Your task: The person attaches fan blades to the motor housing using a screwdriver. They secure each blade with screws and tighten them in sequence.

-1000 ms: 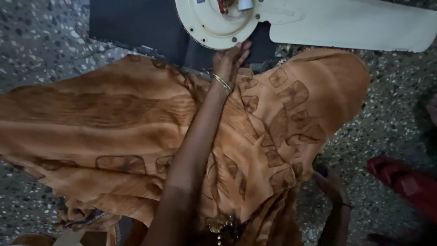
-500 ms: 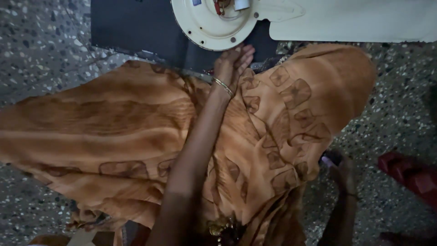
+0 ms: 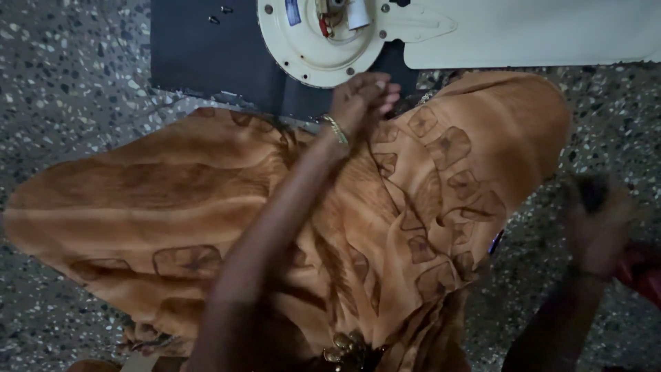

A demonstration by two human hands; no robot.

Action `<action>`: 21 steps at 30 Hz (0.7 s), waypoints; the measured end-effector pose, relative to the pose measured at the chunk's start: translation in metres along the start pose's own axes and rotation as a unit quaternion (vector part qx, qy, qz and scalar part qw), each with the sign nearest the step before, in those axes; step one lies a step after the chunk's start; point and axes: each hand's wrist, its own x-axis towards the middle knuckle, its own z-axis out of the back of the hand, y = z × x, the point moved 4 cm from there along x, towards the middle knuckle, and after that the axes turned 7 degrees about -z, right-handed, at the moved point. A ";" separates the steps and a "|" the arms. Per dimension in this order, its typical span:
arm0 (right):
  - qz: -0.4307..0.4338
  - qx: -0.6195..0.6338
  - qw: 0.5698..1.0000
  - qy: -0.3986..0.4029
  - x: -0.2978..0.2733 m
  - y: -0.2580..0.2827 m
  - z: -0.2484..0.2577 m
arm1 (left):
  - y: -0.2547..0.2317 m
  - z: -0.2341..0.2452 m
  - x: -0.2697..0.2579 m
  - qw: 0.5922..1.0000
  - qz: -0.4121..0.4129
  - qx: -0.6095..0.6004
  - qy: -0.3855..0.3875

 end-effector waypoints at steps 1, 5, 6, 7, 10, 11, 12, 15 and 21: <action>0.004 0.008 1.000 -0.008 0.015 0.024 0.011 | -0.017 -0.001 -0.002 1.000 -0.008 0.018 0.011; 0.097 -0.018 0.993 -0.068 0.064 0.138 0.051 | -0.088 0.019 -0.026 0.983 -0.032 0.183 0.015; 0.136 -0.003 0.988 -0.067 0.070 0.167 0.056 | -0.101 0.026 -0.035 0.979 -0.028 0.200 0.007; 0.181 0.005 0.982 -0.061 0.076 0.196 0.058 | -0.110 0.033 -0.043 0.976 -0.025 0.217 -0.002; 0.286 -0.005 0.958 -0.014 0.091 0.270 0.051 | -0.124 0.050 -0.068 0.984 -0.025 0.173 -0.015; 0.299 -0.024 0.954 0.012 0.096 0.289 0.046 | -0.126 0.052 -0.070 0.986 -0.037 0.160 -0.008; 0.325 -0.032 0.945 0.027 0.099 0.304 0.044 | -0.126 0.053 -0.072 0.988 -0.045 0.147 0.000; 0.372 -0.044 0.925 0.065 0.105 0.336 0.029 | -0.120 0.051 -0.067 0.987 -0.048 0.153 0.030; 0.348 0.029 0.935 0.066 0.141 0.360 -0.017 | -0.113 0.043 -0.053 0.987 -0.021 0.154 0.034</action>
